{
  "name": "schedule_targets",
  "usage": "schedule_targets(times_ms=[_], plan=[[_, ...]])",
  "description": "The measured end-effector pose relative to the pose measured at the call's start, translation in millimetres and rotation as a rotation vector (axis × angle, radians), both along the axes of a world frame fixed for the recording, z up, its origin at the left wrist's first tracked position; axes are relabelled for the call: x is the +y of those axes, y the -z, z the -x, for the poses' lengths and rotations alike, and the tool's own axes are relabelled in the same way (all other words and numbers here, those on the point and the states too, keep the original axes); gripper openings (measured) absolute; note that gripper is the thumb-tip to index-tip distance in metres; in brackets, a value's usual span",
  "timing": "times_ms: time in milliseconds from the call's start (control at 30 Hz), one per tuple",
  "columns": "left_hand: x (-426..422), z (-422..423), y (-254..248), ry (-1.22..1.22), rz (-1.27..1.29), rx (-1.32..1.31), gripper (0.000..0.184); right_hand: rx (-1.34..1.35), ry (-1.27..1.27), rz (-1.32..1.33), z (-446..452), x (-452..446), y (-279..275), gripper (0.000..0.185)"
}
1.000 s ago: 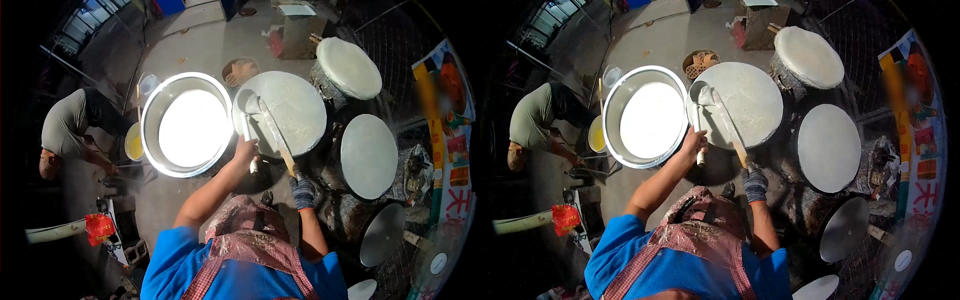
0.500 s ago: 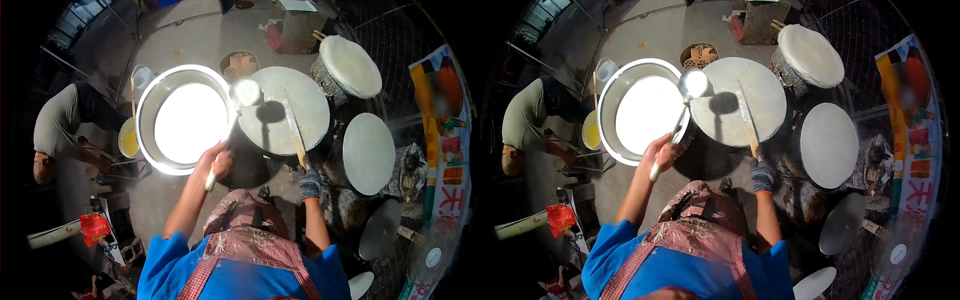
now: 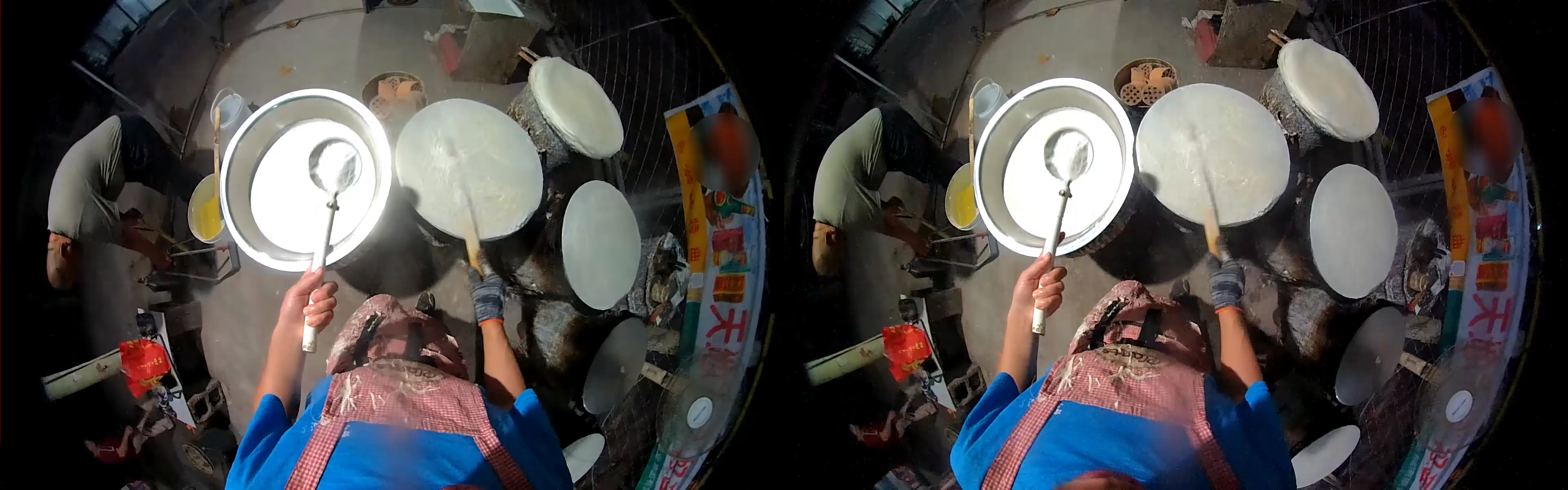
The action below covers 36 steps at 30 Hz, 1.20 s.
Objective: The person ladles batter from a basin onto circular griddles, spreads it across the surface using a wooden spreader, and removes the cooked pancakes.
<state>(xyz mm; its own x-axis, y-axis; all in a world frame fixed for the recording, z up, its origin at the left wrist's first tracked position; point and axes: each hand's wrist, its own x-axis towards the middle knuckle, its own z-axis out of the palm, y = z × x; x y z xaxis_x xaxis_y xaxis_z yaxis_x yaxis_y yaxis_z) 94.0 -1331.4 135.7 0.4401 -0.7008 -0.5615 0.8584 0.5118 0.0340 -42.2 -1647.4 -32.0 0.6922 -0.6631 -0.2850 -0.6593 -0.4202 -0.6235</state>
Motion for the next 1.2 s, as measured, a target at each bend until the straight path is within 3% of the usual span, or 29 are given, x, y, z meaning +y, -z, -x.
schedule_targets(times_ms=[33, 100, 133, 167, 233, 300, 433, 467, 667, 900, 933, 967, 1033, 1100, 1200], plan=[[3, 3, 8, -0.031, 0.006, 0.106, 0.011, -0.016, -0.101, 0.139, 4, 8, -5, 0.042], [10, 7, 27, -0.091, 0.022, 0.315, 0.013, -0.059, -0.133, 0.064, 15, 15, -2, 0.043], [13, 13, 32, -0.094, 0.036, 0.393, 0.016, -0.053, -0.116, -0.124, 19, 10, -6, 0.045], [15, 20, 36, -0.102, 0.030, 0.381, 0.016, -0.048, -0.098, -0.314, 23, 5, -14, 0.046], [20, 36, 43, -0.114, 0.009, 0.359, 0.017, -0.177, -0.098, -0.449, 38, 4, -6, 0.043], [26, 47, 47, -0.131, 0.042, 0.346, 0.022, -0.445, -0.135, -0.327, 62, 5, 36, 0.034], [23, 61, 46, -0.210, 0.100, 0.371, 0.025, -0.936, 0.842, -1.406, 68, -11, 66, 0.023], [22, 62, 42, -0.228, 0.106, 0.369, 0.025, -0.976, 0.791, -1.287, 60, -15, 72, 0.018], [33, 50, 30, -0.247, 0.074, 0.326, 0.029, -0.539, 0.229, -0.469, -5, -19, 97, 0.007], [79, -15, 38, -0.168, 0.028, 0.375, 0.030, -0.188, 0.520, -0.459, -67, 24, 93, 0.011], [88, -24, 39, -0.163, 0.045, 0.390, 0.030, -0.100, 0.469, -0.352, -82, 31, 85, 0.012], [96, -30, 39, -0.162, 0.059, 0.406, 0.029, -0.459, 0.405, -0.320, -88, 36, 122, 0.012], [111, -43, 38, -0.175, 0.061, 0.336, 0.033, 0.011, 0.086, 0.273, -113, 55, 98, 0.024], [125, -55, 34, -0.178, 0.054, 0.293, 0.034, 0.041, 0.295, -0.313, -153, 82, 82, 0.029], [144, -62, 41, -0.168, 0.018, 0.256, 0.033, -0.150, 0.259, -0.422, -229, 111, 53, 0.033]])
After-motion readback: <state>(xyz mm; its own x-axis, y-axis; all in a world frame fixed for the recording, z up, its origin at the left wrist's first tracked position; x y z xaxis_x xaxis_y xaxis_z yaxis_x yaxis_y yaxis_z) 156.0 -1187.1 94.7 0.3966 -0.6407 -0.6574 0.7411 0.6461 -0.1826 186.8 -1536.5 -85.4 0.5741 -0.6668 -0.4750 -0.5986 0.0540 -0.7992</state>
